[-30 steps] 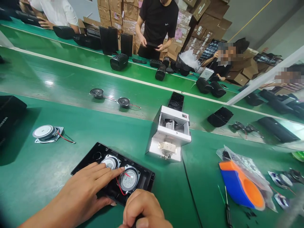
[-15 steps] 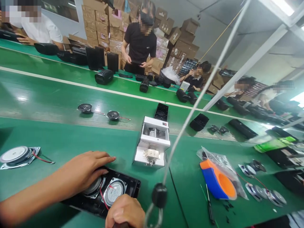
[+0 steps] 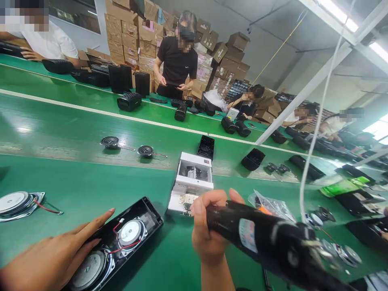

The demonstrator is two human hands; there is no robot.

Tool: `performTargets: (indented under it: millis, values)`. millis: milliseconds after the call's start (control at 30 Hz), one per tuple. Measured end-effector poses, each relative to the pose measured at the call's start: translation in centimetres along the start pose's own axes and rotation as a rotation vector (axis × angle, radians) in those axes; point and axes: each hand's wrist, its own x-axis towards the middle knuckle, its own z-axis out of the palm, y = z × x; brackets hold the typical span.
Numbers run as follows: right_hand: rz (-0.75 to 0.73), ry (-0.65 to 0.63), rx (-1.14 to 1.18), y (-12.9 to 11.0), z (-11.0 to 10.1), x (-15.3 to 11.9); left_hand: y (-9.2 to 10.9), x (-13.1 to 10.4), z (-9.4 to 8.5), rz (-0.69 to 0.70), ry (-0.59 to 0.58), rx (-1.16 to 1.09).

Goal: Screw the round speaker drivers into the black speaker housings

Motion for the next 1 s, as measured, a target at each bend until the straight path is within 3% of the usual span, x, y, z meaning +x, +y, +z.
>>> performTargets:
  millis: [100,233,333,433,533,600,733,800,900,1000]
  values:
    - [0.063,-0.027,-0.001,0.9,0.0,-0.5,0.5,-2.3,2.0,-0.062,-0.076,0.001]
    - [0.123,0.005,-0.007,0.7,0.2,-0.6,3.6,-3.4,3.6,-0.065,-0.12,-0.171]
    - [0.234,0.016,0.027,0.0,0.2,-0.5,5.8,-3.1,3.2,-0.064,-0.176,-0.255]
    - [0.379,0.012,0.095,-1.5,0.2,-0.7,6.6,-2.6,2.2,-0.046,-0.234,-0.301]
    - [0.36,0.046,0.154,-3.7,0.0,-1.3,6.9,-2.5,1.3,-0.049,-0.26,-0.315]
    - [0.317,-0.019,0.22,-5.0,-0.1,-1.9,7.2,-2.5,1.0,-0.053,-0.284,-0.306]
    - [0.297,-0.308,0.312,-5.4,0.8,-4.4,7.8,-2.6,1.2,-0.058,-0.322,-0.292]
    - [0.25,-0.236,0.323,-4.8,2.0,-5.8,7.9,-2.7,1.5,-0.059,-0.297,-0.306]
    - [0.218,-0.026,0.286,-3.9,3.9,-7.1,8.0,-2.9,1.7,-0.068,-0.289,-0.326]
    - [0.253,-0.029,0.258,-3.5,4.8,-7.5,8.1,-2.8,1.3,-0.081,-0.34,-0.334]
